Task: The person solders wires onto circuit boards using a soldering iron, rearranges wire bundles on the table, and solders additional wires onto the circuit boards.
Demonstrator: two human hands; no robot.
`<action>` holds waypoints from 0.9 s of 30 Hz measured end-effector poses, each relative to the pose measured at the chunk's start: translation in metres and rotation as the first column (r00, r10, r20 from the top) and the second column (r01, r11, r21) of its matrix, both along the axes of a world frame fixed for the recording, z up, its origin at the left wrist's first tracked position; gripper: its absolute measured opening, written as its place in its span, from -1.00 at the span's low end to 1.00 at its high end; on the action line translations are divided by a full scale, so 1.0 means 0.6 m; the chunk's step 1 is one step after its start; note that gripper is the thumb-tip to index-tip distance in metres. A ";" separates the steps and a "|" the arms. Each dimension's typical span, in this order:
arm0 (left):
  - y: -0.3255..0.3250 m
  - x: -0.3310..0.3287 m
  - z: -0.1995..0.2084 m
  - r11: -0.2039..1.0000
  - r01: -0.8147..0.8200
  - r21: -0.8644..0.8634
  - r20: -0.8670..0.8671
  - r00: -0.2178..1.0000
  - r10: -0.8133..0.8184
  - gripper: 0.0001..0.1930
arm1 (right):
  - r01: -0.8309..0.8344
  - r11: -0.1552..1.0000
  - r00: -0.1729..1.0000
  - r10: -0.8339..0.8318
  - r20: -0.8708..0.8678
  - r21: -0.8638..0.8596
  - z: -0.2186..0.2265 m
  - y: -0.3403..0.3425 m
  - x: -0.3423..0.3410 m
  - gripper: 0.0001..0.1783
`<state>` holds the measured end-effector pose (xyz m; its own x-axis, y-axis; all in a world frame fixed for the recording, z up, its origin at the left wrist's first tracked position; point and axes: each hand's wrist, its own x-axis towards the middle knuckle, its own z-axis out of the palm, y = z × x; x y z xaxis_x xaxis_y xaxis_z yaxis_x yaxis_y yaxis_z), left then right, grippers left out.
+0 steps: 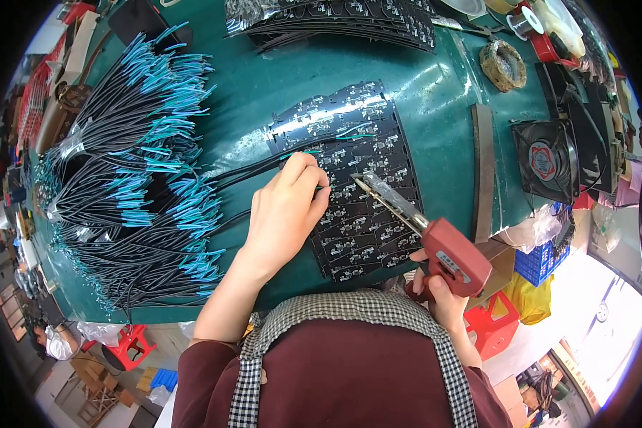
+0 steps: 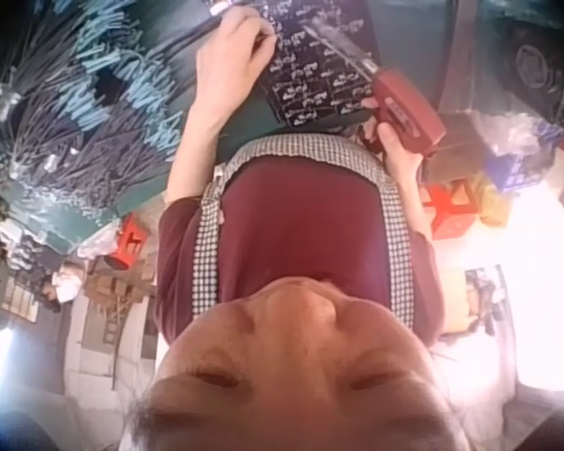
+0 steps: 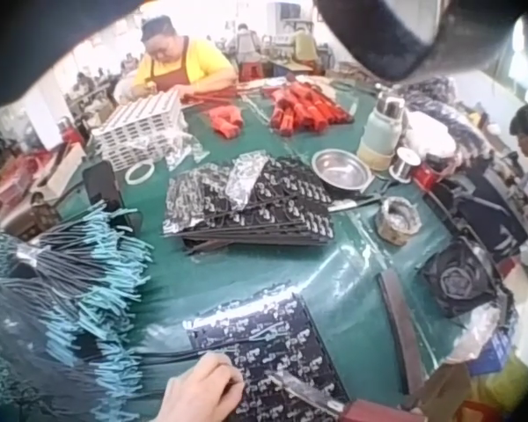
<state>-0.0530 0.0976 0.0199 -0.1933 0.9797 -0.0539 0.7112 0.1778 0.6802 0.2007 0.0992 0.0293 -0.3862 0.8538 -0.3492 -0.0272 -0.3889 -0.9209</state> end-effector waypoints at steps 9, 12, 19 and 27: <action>-0.006 -0.003 -0.022 0.997 -0.008 0.076 0.068 0.998 0.003 -0.84 | -0.060 0.997 0.997 0.056 -0.060 -0.055 -0.013 -0.001 -0.001 -0.42; -0.006 -0.002 -0.024 0.996 -0.048 0.071 0.105 0.994 0.041 -0.84 | -0.066 0.992 0.993 0.055 -0.107 -0.104 -0.007 0.000 -0.006 -0.57; -0.005 -0.004 -0.018 0.998 -0.034 0.051 0.098 0.995 0.029 -0.83 | -0.044 0.996 0.999 0.043 -0.015 -0.074 -0.011 -0.002 -0.011 -0.44; -0.008 -0.004 -0.023 0.997 -0.040 0.062 0.087 0.996 0.034 -0.84 | -0.017 0.995 0.999 0.021 0.037 -0.097 -0.008 -0.005 -0.014 -0.49</action>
